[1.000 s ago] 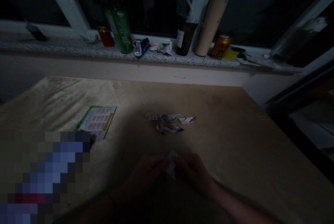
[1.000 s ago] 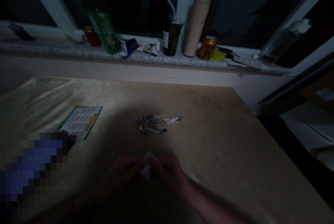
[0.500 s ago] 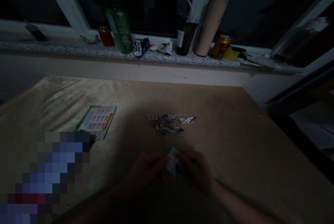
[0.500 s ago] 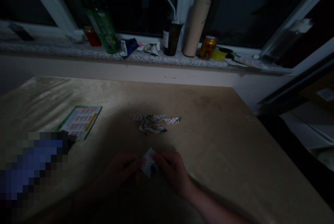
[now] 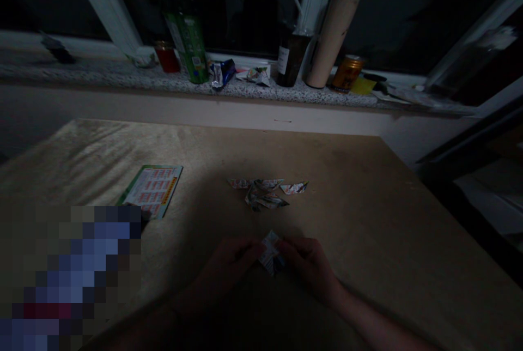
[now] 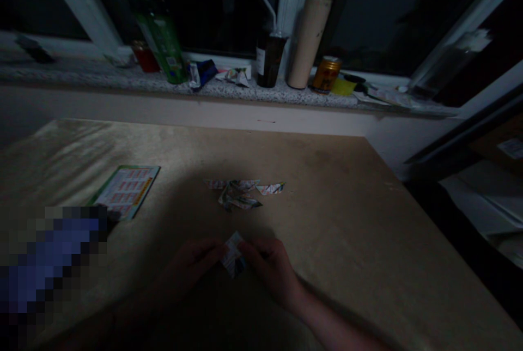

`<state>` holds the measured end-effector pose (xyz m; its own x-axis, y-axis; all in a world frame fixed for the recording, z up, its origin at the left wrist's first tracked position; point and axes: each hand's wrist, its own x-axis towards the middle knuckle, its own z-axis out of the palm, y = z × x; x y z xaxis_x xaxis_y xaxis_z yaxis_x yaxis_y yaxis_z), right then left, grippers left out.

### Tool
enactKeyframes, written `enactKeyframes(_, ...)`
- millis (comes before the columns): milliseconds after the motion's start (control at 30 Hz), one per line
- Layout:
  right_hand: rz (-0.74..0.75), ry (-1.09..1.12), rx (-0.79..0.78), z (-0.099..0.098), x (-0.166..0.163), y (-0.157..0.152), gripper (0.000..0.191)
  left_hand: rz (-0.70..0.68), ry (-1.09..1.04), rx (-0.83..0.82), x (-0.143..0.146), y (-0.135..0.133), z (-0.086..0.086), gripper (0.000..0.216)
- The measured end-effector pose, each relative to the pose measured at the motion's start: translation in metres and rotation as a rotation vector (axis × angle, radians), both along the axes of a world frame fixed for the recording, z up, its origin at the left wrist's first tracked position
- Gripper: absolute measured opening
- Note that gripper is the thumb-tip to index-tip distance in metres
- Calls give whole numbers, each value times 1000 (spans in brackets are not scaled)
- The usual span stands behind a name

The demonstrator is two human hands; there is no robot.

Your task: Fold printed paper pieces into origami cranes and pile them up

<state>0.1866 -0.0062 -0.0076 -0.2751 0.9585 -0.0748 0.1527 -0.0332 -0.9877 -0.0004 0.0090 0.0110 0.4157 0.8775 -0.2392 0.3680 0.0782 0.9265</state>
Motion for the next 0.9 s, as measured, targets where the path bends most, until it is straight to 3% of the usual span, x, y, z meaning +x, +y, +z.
enactKeyframes(233, 101, -133, 151, 1, -2, 0, 29, -74, 117, 58, 1, -2, 0, 33)
enactKeyframes(500, 162, -156, 143, -3, -3, -2, 32, -118, 162, 93, 4, -3, -2, 33)
enactKeyframes(700, 47, -199, 138, 2, -7, -2, 32, -196, 163, 144, 4, -4, 0, 31)
enactKeyframes(900, 6, -220, 234, -2, -7, -3, 32, -179, 164, 105, 5, -6, 2, 32)
